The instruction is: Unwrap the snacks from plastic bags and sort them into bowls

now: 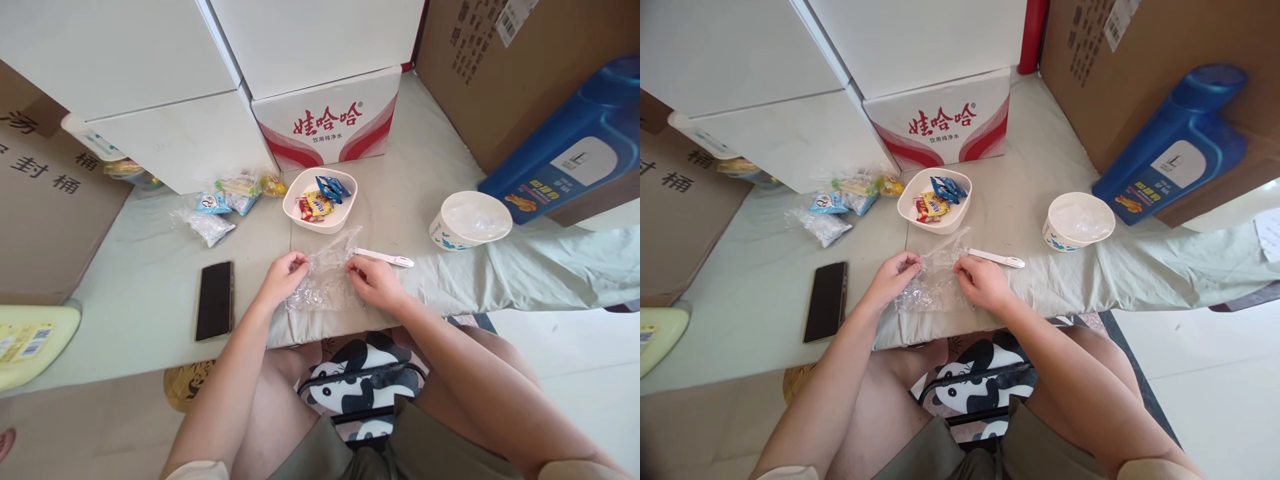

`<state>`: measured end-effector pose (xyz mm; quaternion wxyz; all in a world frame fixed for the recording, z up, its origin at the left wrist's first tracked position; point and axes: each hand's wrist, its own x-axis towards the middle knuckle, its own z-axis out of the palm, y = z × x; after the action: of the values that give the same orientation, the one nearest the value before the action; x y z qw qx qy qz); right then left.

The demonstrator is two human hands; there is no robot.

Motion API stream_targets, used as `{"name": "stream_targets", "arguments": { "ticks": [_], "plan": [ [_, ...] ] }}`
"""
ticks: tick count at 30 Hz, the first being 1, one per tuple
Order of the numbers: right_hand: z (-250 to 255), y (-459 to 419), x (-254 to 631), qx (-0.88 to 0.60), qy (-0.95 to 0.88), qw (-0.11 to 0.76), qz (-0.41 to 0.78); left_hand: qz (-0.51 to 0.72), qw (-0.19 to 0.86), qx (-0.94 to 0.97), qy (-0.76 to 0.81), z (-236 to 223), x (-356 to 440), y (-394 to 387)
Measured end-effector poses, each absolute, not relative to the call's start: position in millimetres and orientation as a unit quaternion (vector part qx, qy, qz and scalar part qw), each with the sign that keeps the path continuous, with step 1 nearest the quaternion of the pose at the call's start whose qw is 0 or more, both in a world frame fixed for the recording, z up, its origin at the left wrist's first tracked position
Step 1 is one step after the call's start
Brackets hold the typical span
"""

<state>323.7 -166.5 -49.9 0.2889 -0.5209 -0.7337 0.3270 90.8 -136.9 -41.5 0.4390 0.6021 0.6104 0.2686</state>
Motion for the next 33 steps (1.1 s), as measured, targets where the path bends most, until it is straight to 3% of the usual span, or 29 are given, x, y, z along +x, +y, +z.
{"name": "stream_targets", "arguments": {
  "ticks": [33],
  "plan": [
    [-52.4, -166.2, 322.9, -0.508, -0.751, 0.287, 0.309, 0.258, 0.419, 0.620, 0.611, -40.1, 92.0, -137.9]
  ]
}}
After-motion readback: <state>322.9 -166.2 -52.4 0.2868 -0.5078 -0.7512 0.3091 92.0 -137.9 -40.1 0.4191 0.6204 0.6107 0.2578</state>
